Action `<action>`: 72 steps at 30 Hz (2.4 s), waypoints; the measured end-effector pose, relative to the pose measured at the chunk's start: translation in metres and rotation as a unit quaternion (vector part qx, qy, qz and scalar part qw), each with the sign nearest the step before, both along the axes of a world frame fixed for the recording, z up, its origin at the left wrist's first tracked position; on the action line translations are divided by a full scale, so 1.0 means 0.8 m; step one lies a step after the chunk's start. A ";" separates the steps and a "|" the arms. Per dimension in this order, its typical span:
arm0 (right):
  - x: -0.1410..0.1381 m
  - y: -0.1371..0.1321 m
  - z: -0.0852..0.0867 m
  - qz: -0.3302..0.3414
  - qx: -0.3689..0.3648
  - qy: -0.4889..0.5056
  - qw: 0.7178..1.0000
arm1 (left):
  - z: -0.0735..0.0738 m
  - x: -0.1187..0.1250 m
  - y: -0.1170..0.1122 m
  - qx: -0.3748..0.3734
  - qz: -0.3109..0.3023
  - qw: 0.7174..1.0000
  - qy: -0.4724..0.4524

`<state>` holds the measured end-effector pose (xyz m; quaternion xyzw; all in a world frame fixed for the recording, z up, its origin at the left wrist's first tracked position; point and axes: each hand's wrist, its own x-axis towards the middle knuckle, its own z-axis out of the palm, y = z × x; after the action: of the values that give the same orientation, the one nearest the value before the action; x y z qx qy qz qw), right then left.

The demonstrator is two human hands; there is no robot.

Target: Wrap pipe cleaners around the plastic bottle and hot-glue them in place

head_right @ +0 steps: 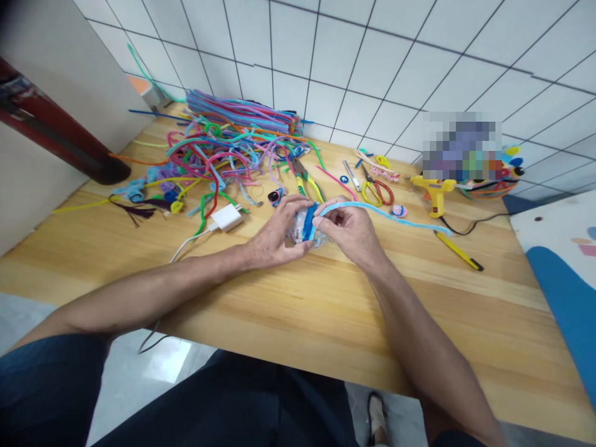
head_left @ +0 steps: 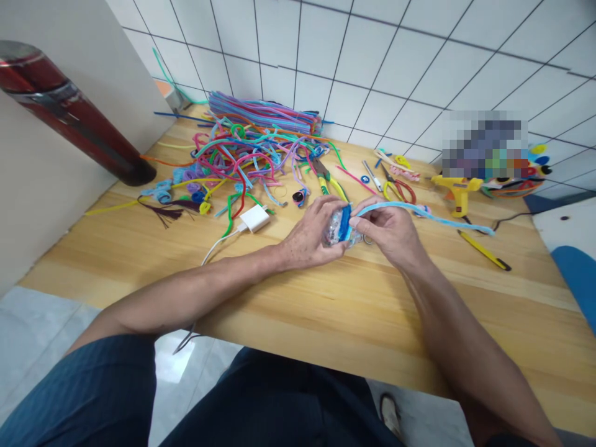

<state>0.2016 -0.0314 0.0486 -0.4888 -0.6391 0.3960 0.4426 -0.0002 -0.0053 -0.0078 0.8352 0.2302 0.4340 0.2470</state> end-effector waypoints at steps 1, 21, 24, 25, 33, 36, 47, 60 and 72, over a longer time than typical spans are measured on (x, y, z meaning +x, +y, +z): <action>0.000 0.000 -0.001 0.001 0.002 -0.006 1.000 | 0.002 0.000 -0.001 -0.008 0.005 1.000 0.001; 0.004 0.000 0.007 0.008 -0.066 -0.013 0.998 | 0.006 -0.003 0.007 -0.021 -0.021 0.999 0.015; 0.006 -0.001 0.008 0.005 -0.067 -0.031 0.997 | 0.004 -0.003 0.005 -0.009 -0.025 1.000 0.015; 0.006 -0.002 0.009 0.002 -0.067 -0.032 0.997 | 0.004 -0.003 0.004 -0.005 -0.026 1.000 0.018; 0.006 -0.003 0.015 0.022 -0.085 -0.031 0.996 | 0.007 -0.002 -0.001 0.003 -0.040 0.999 0.014; 0.005 -0.002 0.014 0.018 -0.083 -0.033 0.996 | 0.012 -0.002 -0.002 -0.051 -0.030 0.998 0.007; 0.008 0.000 0.016 0.031 -0.084 0.017 0.996 | 0.011 -0.002 -0.001 -0.057 -0.032 0.998 -0.003; 0.006 0.000 0.010 0.008 -0.081 -0.020 0.996 | 0.017 -0.004 -0.005 -0.097 -0.039 0.995 -0.007; 0.004 0.001 0.011 0.030 -0.096 0.012 0.995 | 0.028 -0.006 0.003 -0.155 -0.018 0.987 0.050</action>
<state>0.2046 -0.0308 0.0573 -0.5048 -0.6070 0.4746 0.3893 -0.0048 -0.0033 0.0144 0.8113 0.2918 0.3469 0.3691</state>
